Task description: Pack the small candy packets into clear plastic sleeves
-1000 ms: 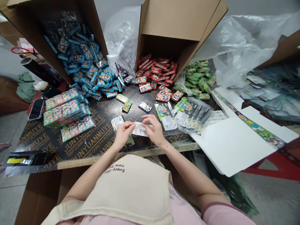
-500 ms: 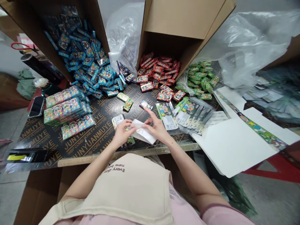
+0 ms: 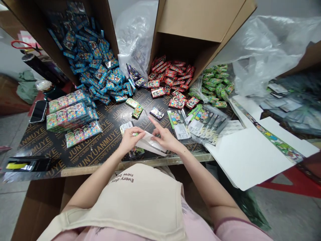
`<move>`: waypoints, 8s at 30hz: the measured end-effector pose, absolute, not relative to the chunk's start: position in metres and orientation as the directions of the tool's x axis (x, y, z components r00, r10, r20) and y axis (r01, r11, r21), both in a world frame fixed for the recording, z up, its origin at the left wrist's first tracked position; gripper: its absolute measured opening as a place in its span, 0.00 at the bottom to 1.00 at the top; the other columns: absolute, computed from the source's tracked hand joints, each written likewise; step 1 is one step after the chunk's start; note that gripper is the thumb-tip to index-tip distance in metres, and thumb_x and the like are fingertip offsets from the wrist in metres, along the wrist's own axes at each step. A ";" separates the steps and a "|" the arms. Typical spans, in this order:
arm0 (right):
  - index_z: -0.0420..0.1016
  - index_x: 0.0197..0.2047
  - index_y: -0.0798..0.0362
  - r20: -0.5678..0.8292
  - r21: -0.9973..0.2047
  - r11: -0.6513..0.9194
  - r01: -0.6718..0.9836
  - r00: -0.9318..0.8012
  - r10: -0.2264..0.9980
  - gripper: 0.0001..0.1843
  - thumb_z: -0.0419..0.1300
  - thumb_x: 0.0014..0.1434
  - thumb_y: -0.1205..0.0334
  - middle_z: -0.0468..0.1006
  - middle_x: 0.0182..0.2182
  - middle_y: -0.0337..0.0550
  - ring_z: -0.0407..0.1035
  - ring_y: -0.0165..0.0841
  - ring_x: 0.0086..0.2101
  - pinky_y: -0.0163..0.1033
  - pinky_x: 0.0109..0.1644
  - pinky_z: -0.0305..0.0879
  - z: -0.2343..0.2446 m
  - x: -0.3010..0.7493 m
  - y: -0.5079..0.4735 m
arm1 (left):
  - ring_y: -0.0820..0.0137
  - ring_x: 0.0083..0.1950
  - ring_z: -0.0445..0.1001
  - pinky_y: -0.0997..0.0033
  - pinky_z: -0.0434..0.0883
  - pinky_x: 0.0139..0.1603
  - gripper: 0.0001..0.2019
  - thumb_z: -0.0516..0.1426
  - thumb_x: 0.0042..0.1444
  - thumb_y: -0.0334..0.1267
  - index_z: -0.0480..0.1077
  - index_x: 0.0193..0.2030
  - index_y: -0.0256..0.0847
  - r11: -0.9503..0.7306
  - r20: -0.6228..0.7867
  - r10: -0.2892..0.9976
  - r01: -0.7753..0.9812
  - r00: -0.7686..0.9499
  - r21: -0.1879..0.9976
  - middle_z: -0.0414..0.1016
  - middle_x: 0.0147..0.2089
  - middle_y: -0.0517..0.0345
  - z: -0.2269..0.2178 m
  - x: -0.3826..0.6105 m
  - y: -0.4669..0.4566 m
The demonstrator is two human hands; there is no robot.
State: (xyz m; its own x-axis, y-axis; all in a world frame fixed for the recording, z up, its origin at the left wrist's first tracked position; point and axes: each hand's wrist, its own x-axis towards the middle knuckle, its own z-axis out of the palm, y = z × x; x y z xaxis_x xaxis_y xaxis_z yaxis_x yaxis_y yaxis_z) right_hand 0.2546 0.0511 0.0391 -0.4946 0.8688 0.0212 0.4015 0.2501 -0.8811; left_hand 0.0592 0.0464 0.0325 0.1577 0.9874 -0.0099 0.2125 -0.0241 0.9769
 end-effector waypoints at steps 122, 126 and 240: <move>0.59 0.62 0.47 0.111 -0.992 0.124 0.039 -0.243 0.964 0.32 0.63 0.56 0.56 0.75 0.32 0.40 0.72 0.36 0.34 0.45 0.43 0.71 0.036 0.190 0.060 | 0.69 0.34 0.75 0.69 0.71 0.37 0.02 0.63 0.51 0.33 0.78 0.32 0.42 -0.343 0.334 0.938 0.399 0.094 0.850 0.77 0.31 0.56 0.049 0.004 0.042; 0.65 0.58 0.47 0.195 -0.956 0.237 0.174 -0.230 0.953 0.23 0.59 0.60 0.56 0.78 0.35 0.43 0.74 0.38 0.39 0.48 0.49 0.70 0.036 0.191 0.048 | 0.69 0.35 0.75 0.70 0.70 0.37 0.02 0.62 0.53 0.33 0.77 0.31 0.41 -0.394 0.370 0.918 0.436 0.142 0.809 0.76 0.32 0.55 0.051 0.005 0.039; 0.74 0.29 0.52 0.130 -0.867 0.198 0.458 -0.176 0.976 0.15 0.53 0.64 0.56 0.74 0.33 0.44 0.67 0.36 0.40 0.43 0.48 0.63 0.023 0.264 0.038 | 0.72 0.30 0.66 0.75 0.63 0.29 0.13 0.65 0.41 0.47 0.76 0.23 0.38 0.041 -0.074 0.995 0.386 0.071 0.922 0.71 0.28 0.58 0.010 0.027 0.062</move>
